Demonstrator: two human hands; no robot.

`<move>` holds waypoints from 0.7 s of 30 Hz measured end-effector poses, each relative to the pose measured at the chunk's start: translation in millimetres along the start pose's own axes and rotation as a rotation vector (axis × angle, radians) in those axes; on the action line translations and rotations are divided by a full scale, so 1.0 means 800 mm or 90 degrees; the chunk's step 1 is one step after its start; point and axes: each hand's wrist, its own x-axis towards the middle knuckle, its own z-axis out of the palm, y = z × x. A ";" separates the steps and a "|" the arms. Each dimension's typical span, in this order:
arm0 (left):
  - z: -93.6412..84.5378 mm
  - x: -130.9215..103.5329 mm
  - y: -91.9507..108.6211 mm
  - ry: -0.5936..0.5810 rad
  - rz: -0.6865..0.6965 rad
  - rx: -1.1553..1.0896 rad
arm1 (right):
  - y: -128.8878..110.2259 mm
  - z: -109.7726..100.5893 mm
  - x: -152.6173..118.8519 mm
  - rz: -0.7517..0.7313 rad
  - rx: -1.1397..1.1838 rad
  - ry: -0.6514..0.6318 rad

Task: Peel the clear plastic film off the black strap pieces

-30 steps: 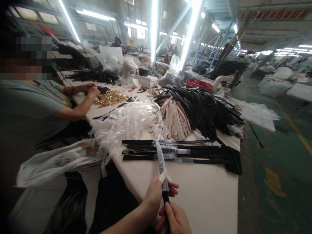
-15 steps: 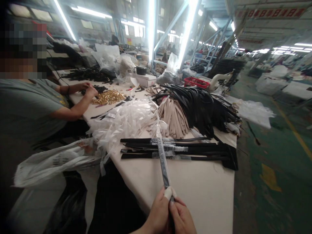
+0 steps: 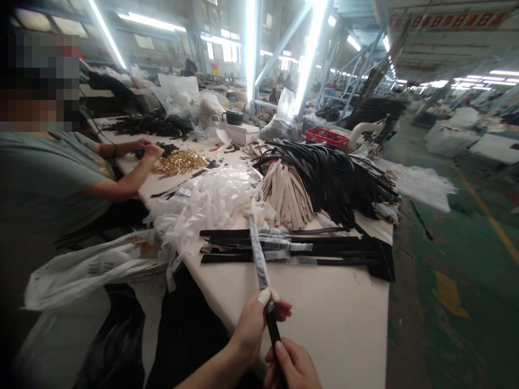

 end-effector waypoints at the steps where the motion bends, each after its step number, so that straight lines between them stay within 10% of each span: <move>1: -0.002 0.001 -0.001 0.000 0.011 0.001 | 0.004 0.000 0.002 0.007 0.007 -0.005; 6: -0.010 0.005 -0.018 -0.002 -0.047 -0.034 | 0.015 0.000 0.016 -0.059 -0.018 0.085; 12: -0.002 0.047 0.023 0.007 -0.036 -0.063 | 0.023 0.014 0.029 -0.006 0.006 0.063; 17: 0.001 0.041 -0.009 0.045 -0.020 -0.007 | 0.011 0.014 0.040 -0.124 -0.093 0.158; 21: -0.011 0.052 0.017 0.025 -0.077 -0.029 | 0.024 0.012 0.041 -0.093 -0.073 0.082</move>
